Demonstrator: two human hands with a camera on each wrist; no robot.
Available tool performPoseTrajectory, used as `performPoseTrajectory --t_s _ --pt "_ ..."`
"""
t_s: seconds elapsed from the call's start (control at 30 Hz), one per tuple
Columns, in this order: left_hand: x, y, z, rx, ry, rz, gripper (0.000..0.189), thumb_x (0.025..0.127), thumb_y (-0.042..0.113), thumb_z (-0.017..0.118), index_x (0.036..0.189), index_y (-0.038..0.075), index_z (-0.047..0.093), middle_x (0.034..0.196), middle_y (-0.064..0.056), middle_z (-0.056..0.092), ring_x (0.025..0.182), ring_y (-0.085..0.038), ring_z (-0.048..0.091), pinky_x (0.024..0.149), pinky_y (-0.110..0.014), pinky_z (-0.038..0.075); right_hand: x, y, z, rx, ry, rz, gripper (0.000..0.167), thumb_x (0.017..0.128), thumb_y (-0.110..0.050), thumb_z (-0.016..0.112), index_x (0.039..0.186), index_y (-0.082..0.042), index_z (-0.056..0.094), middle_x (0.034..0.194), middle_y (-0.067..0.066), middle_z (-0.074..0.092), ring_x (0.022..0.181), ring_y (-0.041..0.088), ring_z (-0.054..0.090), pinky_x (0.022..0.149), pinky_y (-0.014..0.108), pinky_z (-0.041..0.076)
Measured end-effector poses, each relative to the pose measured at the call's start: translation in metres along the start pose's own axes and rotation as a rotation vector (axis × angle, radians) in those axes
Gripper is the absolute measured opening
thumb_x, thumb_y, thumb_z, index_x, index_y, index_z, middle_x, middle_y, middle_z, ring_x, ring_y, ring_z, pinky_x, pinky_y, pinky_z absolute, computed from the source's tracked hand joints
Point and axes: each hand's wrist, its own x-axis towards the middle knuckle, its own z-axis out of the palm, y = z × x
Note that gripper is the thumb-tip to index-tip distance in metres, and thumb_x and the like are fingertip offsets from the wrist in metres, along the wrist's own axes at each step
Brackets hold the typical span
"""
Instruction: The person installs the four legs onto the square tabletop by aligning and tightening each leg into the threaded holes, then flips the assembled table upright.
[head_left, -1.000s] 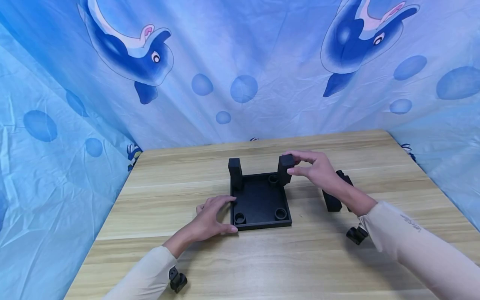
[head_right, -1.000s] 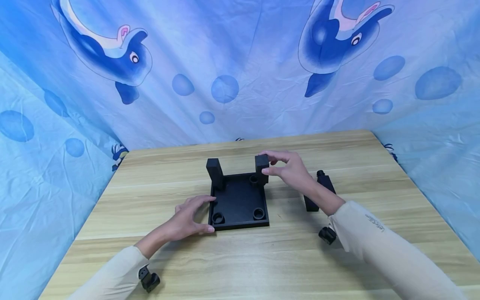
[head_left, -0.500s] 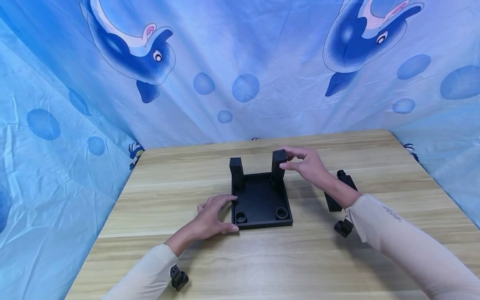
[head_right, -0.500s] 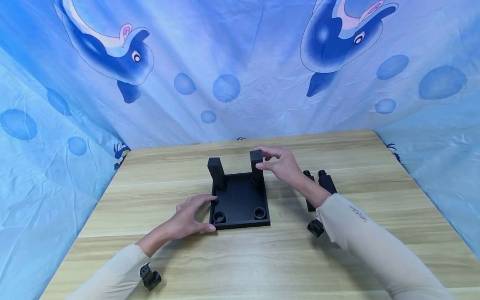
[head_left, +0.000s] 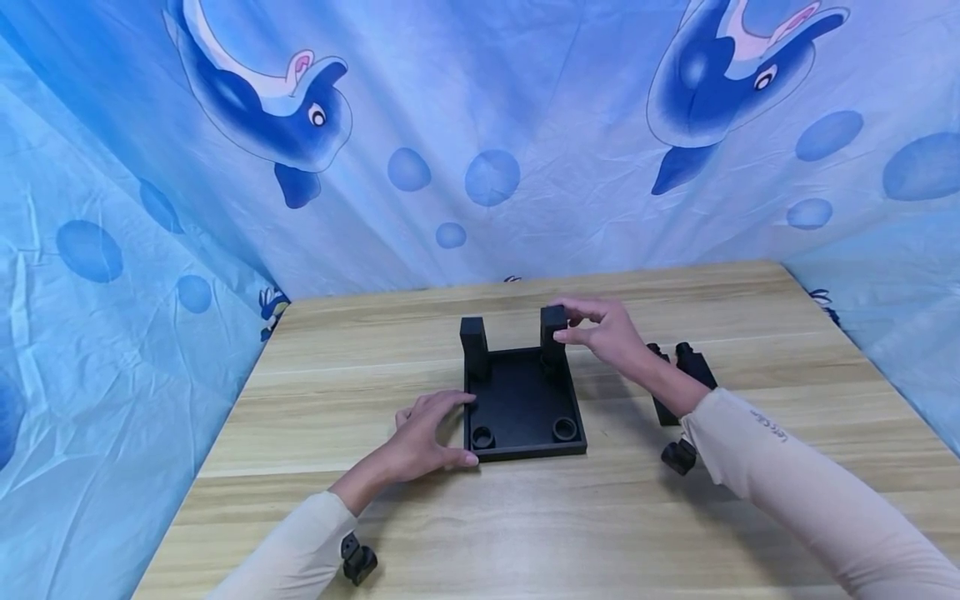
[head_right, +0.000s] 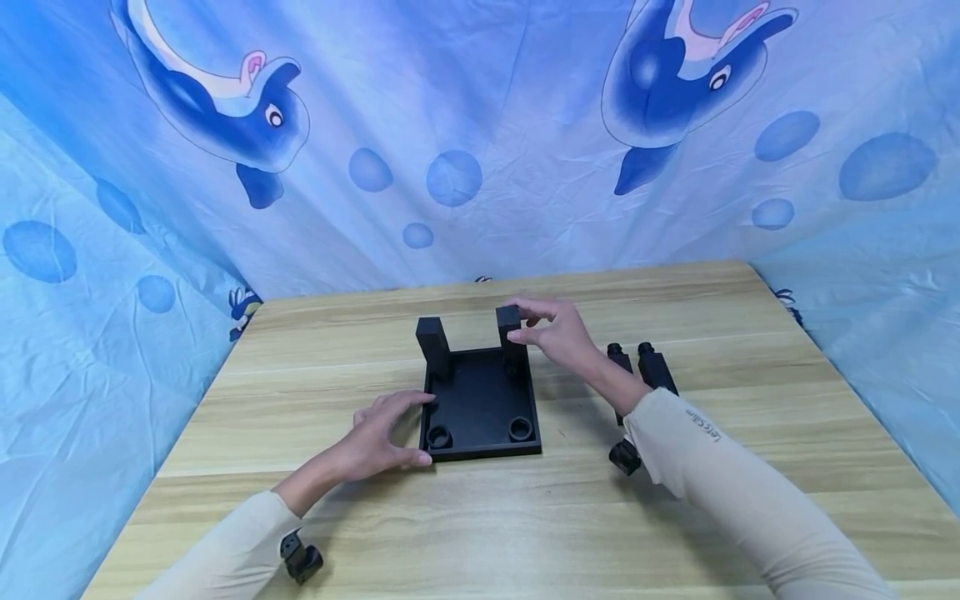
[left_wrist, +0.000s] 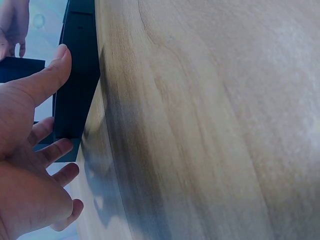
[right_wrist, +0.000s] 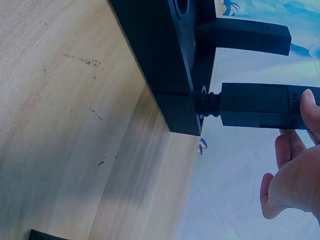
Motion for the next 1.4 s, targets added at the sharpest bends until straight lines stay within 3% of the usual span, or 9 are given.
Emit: performPoseTrajectory --t_s 0.37,0.43,0.53,0.67,0.8,0.93,1.17,1.27,1.4 --pt "-0.001 0.002 0.001 -0.003 0.001 -0.011 0.084 0.071 0.037 0.085 0.143 0.021 0.045 0.15 -0.001 0.039 0.134 -0.026 0.03 0.095 -0.051 0.016 -0.001 0.009 0.007 -0.032 0.011 0.012 0.04 0.084 -0.017 0.075 0.123 -0.017 0.067 0.116 0.009 0.066 0.101 0.025 0.055 0.074 0.035 0.047" --pt "-0.002 0.002 0.001 -0.005 0.002 -0.013 0.084 0.071 0.037 0.085 0.143 0.021 0.045 0.15 -0.002 0.039 0.134 -0.026 0.029 0.095 -0.052 0.016 -0.002 0.01 0.008 -0.077 0.039 -0.033 0.041 0.083 -0.017 0.077 0.123 -0.019 0.068 0.116 0.006 0.067 0.099 0.023 0.056 0.078 0.037 0.045" --pt "-0.002 0.003 0.002 -0.003 0.004 -0.013 0.084 0.071 0.036 0.085 0.143 0.021 0.045 0.15 -0.002 0.039 0.134 -0.026 0.03 0.095 -0.052 0.016 -0.004 0.011 0.01 -0.201 0.08 -0.171 0.046 0.08 -0.015 0.079 0.124 -0.016 0.067 0.11 0.006 0.07 0.095 0.023 0.056 0.092 0.045 0.032" --pt "-0.002 0.003 0.002 -0.002 0.003 -0.011 0.084 0.071 0.036 0.085 0.143 0.021 0.045 0.149 -0.001 0.039 0.134 -0.025 0.03 0.095 -0.052 0.016 -0.005 0.01 0.014 -0.358 0.102 -0.315 0.053 0.08 -0.015 0.079 0.13 -0.015 0.062 0.104 0.008 0.071 0.096 0.026 0.052 0.091 0.056 0.017" --pt "-0.002 0.003 0.002 0.0 0.001 -0.008 0.084 0.071 0.037 0.085 0.143 0.021 0.045 0.15 -0.001 0.039 0.134 -0.025 0.03 0.095 -0.052 0.016 -0.003 0.01 0.016 -0.4 0.105 -0.303 0.053 0.08 -0.019 0.079 0.13 -0.015 0.062 0.11 0.01 0.066 0.103 0.028 0.047 0.089 0.056 0.017" --pt "-0.001 0.002 0.001 0.004 0.001 -0.009 0.084 0.071 0.037 0.084 0.143 0.021 0.045 0.15 -0.001 0.039 0.134 -0.026 0.03 0.096 -0.052 0.016 0.002 0.012 0.017 -0.407 0.133 -0.265 0.051 0.075 -0.022 0.083 0.12 -0.01 0.062 0.112 0.011 0.063 0.104 0.031 0.045 0.088 0.053 0.019" --pt "-0.001 0.002 0.0 0.01 0.004 -0.018 0.084 0.072 0.036 0.085 0.143 0.022 0.044 0.15 -0.001 0.039 0.134 -0.026 0.03 0.096 -0.053 0.016 0.012 0.017 0.024 -0.425 0.186 -0.241 0.05 0.072 -0.025 0.086 0.1 -0.005 0.051 0.092 0.011 0.056 0.09 0.032 0.044 0.085 0.049 0.02" --pt "-0.001 0.002 0.001 0.01 0.003 -0.017 0.084 0.072 0.037 0.084 0.144 0.021 0.044 0.15 -0.002 0.038 0.134 -0.026 0.03 0.096 -0.053 0.015 0.011 0.017 0.026 -0.453 0.182 -0.232 0.052 0.073 -0.028 0.085 0.106 -0.004 0.051 0.094 0.011 0.055 0.088 0.03 0.044 0.085 0.048 0.021" --pt "-0.001 0.002 0.001 0.011 0.002 -0.015 0.084 0.072 0.037 0.084 0.144 0.021 0.044 0.15 -0.002 0.038 0.134 -0.026 0.03 0.097 -0.053 0.015 0.009 0.018 0.022 -0.458 0.119 -0.228 0.062 0.08 -0.027 0.079 0.131 -0.008 0.049 0.113 0.011 0.056 0.095 0.028 0.044 0.089 0.051 0.021"
